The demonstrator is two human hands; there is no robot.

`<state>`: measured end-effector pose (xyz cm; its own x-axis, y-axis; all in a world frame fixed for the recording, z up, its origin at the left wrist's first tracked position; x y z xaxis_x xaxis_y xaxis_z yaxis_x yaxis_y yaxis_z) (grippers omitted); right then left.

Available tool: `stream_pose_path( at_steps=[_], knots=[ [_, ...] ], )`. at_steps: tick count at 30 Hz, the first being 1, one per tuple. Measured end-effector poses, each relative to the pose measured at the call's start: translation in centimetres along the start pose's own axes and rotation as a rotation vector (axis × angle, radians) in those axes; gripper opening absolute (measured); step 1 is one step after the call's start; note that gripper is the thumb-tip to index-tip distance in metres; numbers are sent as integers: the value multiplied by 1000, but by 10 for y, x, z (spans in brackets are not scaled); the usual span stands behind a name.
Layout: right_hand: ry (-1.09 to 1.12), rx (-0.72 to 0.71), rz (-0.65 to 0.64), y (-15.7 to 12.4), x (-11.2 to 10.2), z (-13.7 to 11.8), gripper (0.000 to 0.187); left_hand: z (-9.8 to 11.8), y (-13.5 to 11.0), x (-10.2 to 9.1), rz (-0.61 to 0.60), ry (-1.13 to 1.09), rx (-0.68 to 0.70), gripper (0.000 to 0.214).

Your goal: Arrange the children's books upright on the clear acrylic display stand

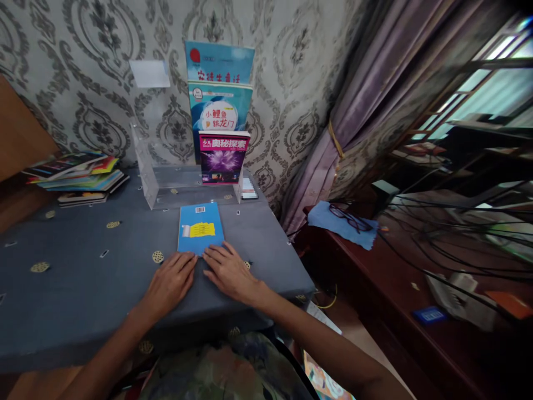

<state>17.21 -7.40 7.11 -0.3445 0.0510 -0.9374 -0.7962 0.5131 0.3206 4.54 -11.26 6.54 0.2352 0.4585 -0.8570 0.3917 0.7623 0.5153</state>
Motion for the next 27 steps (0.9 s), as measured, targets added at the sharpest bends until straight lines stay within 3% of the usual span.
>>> stream_pose_path(
  at_steps=[4,16,27],
  knots=[
    [11,8,-10,-1,7,-4,43,-2,-2,2,-1,-14,-26,37],
    [98,160,120,-28,-6,19,34,0,1,2,-33,24,-13,33],
    [117,172,145,-29,-1,22,36,-11,44,18,-189,-62,84,36]
  ],
)
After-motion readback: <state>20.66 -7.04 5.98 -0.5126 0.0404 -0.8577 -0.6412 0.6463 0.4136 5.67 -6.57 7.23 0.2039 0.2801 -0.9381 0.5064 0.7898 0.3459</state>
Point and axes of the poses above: each hand's wrist, its own y-axis towards the middle knuckle, its own x-axis out of the palm, z = x × y, the point moved 7 cm from there along y, towards the middle knuckle, and after that the axes turned 3 degrees about -x, right-handed, at the moved point
